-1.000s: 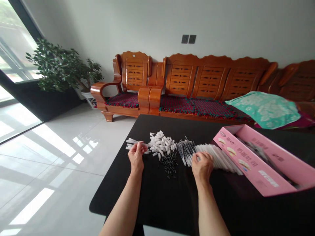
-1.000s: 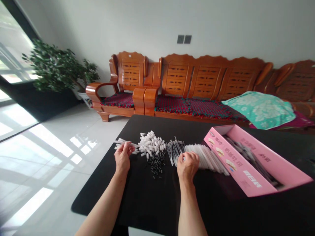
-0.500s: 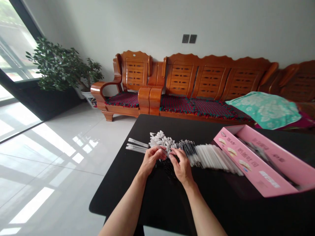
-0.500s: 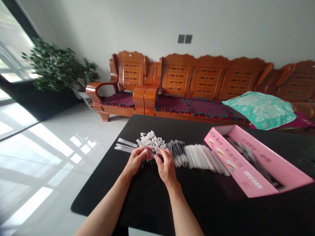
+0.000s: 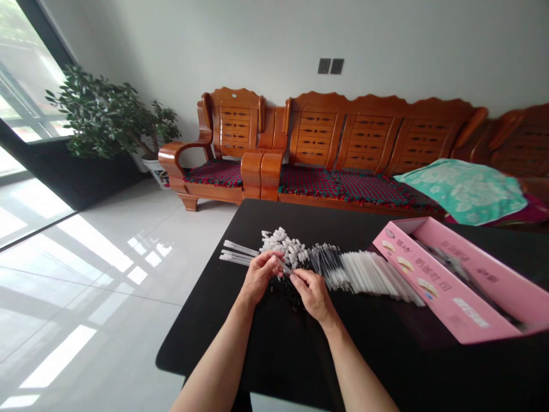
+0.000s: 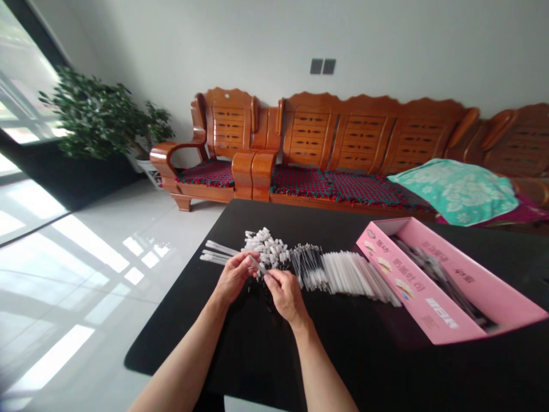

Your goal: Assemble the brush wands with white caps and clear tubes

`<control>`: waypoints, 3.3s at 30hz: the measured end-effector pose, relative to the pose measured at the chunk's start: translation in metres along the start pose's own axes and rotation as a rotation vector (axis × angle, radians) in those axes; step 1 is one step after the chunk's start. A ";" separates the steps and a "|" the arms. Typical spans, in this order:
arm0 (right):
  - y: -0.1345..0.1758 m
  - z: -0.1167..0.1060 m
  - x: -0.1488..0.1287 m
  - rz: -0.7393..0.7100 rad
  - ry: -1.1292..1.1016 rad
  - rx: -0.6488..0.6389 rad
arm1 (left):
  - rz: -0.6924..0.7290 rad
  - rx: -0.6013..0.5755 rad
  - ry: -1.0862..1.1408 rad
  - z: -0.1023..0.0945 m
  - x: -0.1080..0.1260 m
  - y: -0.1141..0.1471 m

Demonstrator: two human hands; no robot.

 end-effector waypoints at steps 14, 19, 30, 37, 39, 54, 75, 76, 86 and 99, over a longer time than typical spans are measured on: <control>0.002 0.010 -0.022 -0.320 0.328 0.129 | 0.051 0.202 0.019 -0.013 -0.003 -0.008; 0.002 0.012 -0.011 -0.174 0.164 0.027 | 0.023 0.167 0.013 -0.010 -0.002 -0.006; 0.006 -0.002 -0.015 -0.381 0.471 0.232 | 0.118 0.395 0.039 -0.046 0.011 -0.019; 0.001 -0.030 0.017 -0.203 0.447 0.389 | 0.163 0.171 -0.228 -0.015 0.008 -0.007; 0.003 -0.052 0.026 -0.193 0.490 0.514 | 0.175 0.175 -0.263 -0.014 0.009 -0.005; 0.008 -0.121 0.071 -0.103 0.891 0.795 | 0.228 0.329 -0.350 -0.033 0.005 -0.009; 0.010 -0.093 0.050 -0.264 0.705 0.759 | 0.527 0.734 -0.891 -0.072 0.056 0.005; 0.010 -0.092 0.049 -0.272 0.698 0.753 | 0.561 0.786 -0.932 -0.079 0.062 0.007; 0.010 -0.088 0.046 -0.282 0.675 0.742 | 0.550 0.429 -1.386 -0.060 0.050 -0.006; 0.009 -0.082 0.033 -0.310 0.597 0.730 | 0.567 0.124 -1.614 -0.043 0.046 -0.003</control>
Point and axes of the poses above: each hand's wrist, its own y-axis away from the middle knuckle, its own z-axis out of the palm, x = y × z, the point moved 8 cm from there along -y, towards the middle knuckle, and after that the axes turned 12 degrees about x, right-handed, at the moved point
